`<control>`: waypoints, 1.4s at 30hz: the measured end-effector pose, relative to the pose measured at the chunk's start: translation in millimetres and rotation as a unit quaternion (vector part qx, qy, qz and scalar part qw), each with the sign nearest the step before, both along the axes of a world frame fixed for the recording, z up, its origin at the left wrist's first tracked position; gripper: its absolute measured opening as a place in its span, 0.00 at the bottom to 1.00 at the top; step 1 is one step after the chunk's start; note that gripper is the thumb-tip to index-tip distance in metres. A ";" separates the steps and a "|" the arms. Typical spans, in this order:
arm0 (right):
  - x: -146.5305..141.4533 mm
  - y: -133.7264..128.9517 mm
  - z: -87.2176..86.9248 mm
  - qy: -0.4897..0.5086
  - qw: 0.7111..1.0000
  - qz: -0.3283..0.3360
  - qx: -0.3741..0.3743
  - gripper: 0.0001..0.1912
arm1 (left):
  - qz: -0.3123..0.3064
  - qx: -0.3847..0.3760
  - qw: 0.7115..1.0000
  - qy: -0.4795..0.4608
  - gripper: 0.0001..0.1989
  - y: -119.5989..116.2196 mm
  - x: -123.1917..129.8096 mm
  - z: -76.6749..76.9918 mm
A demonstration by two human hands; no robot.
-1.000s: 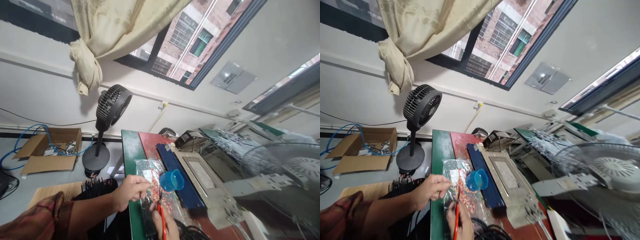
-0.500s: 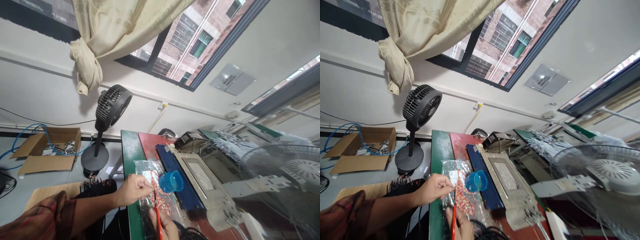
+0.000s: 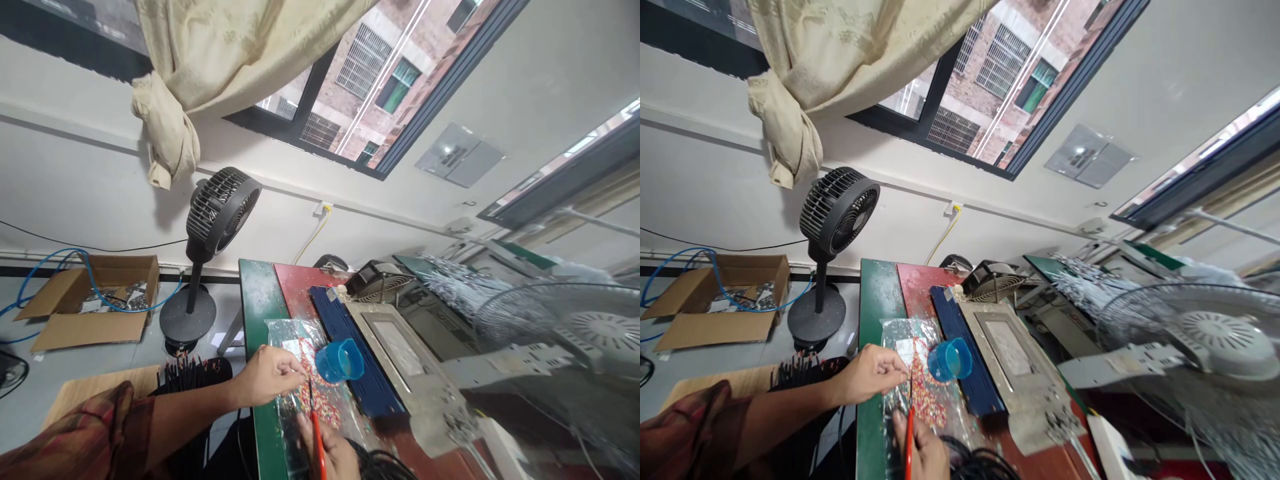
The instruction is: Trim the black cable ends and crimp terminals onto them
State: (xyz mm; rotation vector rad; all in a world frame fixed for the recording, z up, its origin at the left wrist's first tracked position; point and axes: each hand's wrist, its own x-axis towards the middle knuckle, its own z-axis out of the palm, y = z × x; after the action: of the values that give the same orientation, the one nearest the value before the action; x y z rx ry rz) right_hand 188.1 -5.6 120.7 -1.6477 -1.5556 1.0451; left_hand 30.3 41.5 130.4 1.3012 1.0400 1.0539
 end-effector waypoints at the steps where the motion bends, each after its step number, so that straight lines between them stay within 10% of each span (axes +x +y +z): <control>1: 0.4 0.3 0.2 -0.008 1.000 -0.002 0.004 0.29 | -0.001 -0.003 1.000 -0.005 0.10 0.1 0.2 0.6; 15: -0.9 -0.5 0.4 0.038 0.999 -0.022 -0.014 0.29 | -0.016 -0.092 0.987 -0.131 0.21 -6.4 2.5 -1.7; 25: 0.1 -0.1 6.9 0.314 0.944 -0.049 -0.083 0.26 | -0.084 -0.157 0.977 -0.121 0.23 -21.4 3.1 -2.2; 34: -2.5 0.8 11.6 0.245 0.962 -0.064 -0.106 0.27 | -0.083 -0.152 0.977 -0.123 0.23 -27.2 8.4 -0.1; 42: -11.4 -9.7 28.3 0.398 0.893 -0.097 -0.188 0.26 | -0.111 -0.154 0.968 -0.166 0.18 -29.4 12.2 -1.9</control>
State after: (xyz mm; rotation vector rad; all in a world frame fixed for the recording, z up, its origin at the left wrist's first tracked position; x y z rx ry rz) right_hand 176.7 -15.3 149.0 -1.2873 -0.6594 1.6992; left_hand 42.6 12.1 128.5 0.9248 0.7490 0.8634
